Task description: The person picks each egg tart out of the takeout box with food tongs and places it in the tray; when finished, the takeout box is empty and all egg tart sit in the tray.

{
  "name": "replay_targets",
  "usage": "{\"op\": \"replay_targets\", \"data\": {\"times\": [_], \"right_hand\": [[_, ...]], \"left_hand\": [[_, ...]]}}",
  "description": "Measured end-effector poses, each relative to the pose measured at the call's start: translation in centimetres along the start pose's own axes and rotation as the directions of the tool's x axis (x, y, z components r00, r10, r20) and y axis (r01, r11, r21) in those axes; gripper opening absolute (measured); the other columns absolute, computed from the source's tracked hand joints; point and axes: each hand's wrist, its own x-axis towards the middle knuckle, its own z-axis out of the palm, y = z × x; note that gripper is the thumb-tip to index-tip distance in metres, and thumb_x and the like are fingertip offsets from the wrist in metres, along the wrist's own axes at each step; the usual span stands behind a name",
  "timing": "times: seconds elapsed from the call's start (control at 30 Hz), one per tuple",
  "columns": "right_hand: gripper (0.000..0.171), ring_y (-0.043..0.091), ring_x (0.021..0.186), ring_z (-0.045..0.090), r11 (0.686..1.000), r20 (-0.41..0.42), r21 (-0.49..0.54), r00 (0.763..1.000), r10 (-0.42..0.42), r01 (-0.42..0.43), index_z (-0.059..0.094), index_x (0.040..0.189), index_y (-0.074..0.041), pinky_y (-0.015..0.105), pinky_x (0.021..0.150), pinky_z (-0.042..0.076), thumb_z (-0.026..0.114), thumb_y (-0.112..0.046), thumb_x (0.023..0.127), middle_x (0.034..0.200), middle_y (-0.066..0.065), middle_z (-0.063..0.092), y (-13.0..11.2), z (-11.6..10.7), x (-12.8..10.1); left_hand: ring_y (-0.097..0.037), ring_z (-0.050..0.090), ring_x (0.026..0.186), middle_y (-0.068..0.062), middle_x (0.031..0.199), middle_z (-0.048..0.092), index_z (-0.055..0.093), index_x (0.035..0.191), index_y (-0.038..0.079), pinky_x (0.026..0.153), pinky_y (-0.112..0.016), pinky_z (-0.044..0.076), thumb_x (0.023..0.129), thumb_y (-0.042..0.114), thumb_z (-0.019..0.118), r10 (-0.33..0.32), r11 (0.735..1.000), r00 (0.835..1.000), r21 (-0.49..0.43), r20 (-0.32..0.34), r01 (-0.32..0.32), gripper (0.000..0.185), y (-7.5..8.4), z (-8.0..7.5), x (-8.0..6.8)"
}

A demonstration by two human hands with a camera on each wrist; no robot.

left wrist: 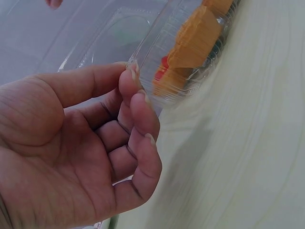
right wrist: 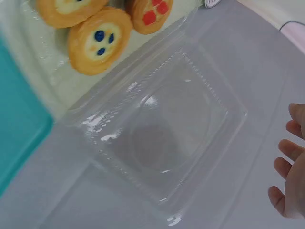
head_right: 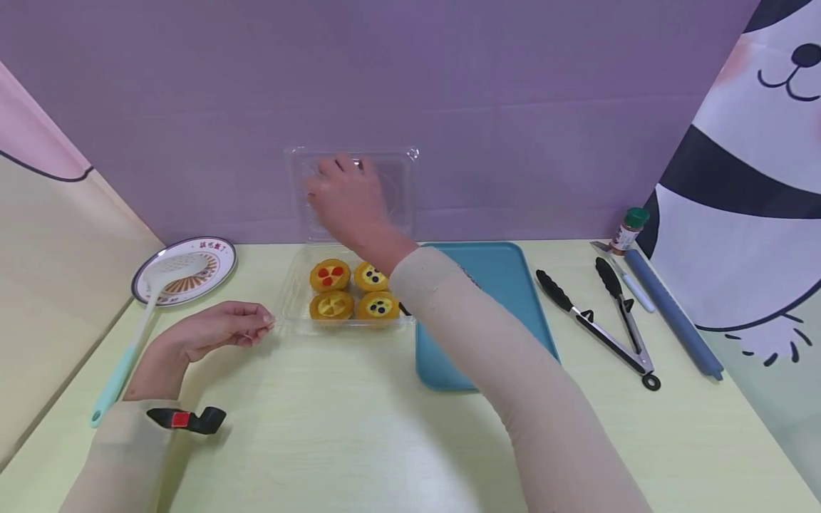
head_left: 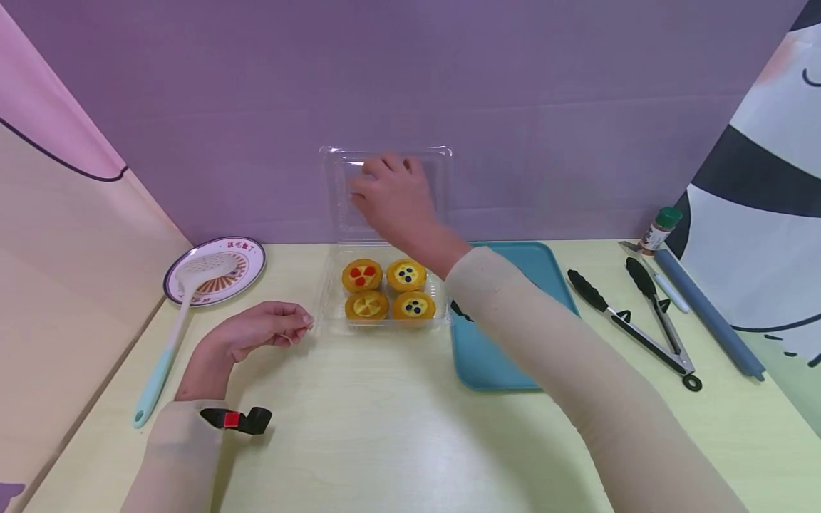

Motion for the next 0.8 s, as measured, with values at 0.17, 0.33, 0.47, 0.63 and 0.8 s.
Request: {"op": "replay_targets", "data": {"times": [0.17, 0.33, 0.47, 0.63, 0.8], "right_hand": [[0.032, 0.022, 0.126, 0.052, 0.972, 0.025, 0.189, 0.99, 0.135, -0.138, 0.069, 0.124, -0.023, 0.045, 0.108, 0.037, 0.055, -0.042, 0.102, 0.127, -0.001, 0.064, 3.7, 1.0, -1.7], [0.042, 0.028, 0.132, 0.051, 0.886, 0.129, 0.361, 0.957, 0.261, -0.291, 0.065, 0.133, -0.016, 0.05, 0.112, 0.038, 0.061, -0.04, 0.099, 0.137, 0.006, 0.062, 8.0, 2.6, -3.4], [0.05, 0.031, 0.143, 0.041, 0.812, 0.253, 0.432, 0.917, 0.308, -0.392, 0.059, 0.14, -0.013, 0.052, 0.119, 0.031, 0.061, -0.041, 0.098, 0.149, 0.01, 0.053, 10.4, 3.8, -5.0], [0.056, 0.034, 0.145, 0.037, 0.75, 0.377, 0.448, 0.864, 0.334, -0.486, 0.055, 0.143, -0.009, 0.052, 0.119, 0.031, 0.061, -0.042, 0.098, 0.152, 0.012, 0.049, 11.6, 5.5, -6.5], [0.06, 0.033, 0.145, 0.039, 0.702, 0.451, 0.46, 0.824, 0.342, -0.544, 0.052, 0.145, -0.007, 0.05, 0.118, 0.034, 0.062, -0.043, 0.097, 0.153, 0.013, 0.049, 12.0, 7.3, -7.1]], "left_hand": [[-0.015, 0.055, 0.081, 0.0, 0.087, 0.06, 0.058, 0.109, -0.005, 0.075, -0.027, 0.049, 0.102, 0.027, 0.058, -0.011, 1.0, 1.0, 0.0, 0.013, 0.011, 0.033, 0.1, 0.1, 0.1], [-0.015, 0.056, 0.081, 0.0, 0.088, 0.061, 0.058, 0.11, -0.004, 0.076, -0.028, 0.05, 0.102, 0.029, 0.058, -0.017, 1.0, 1.0, 0.0, 0.022, 0.017, 0.034, 0.3, 0.0, 0.2], [-0.014, 0.058, 0.082, -0.001, 0.09, 0.062, 0.058, 0.113, -0.004, 0.077, -0.029, 0.052, 0.102, 0.031, 0.057, -0.019, 1.0, 1.0, 0.008, 0.022, 0.019, 0.036, 0.3, -0.2, 0.2], [-0.013, 0.06, 0.084, 0.0, 0.092, 0.064, 0.058, 0.118, -0.004, 0.078, -0.029, 0.052, 0.102, 0.033, 0.057, -0.014, 1.0, 1.0, 0.006, 0.016, 0.014, 0.04, 0.1, -0.2, 0.2], [-0.012, 0.061, 0.083, 0.0, 0.092, 0.064, 0.056, 0.119, -0.004, 0.077, -0.028, 0.052, 0.102, 0.033, 0.058, -0.014, 1.0, 1.0, -0.012, 0.015, 0.014, 0.041, 0.1, -0.2, 0.2]]}}
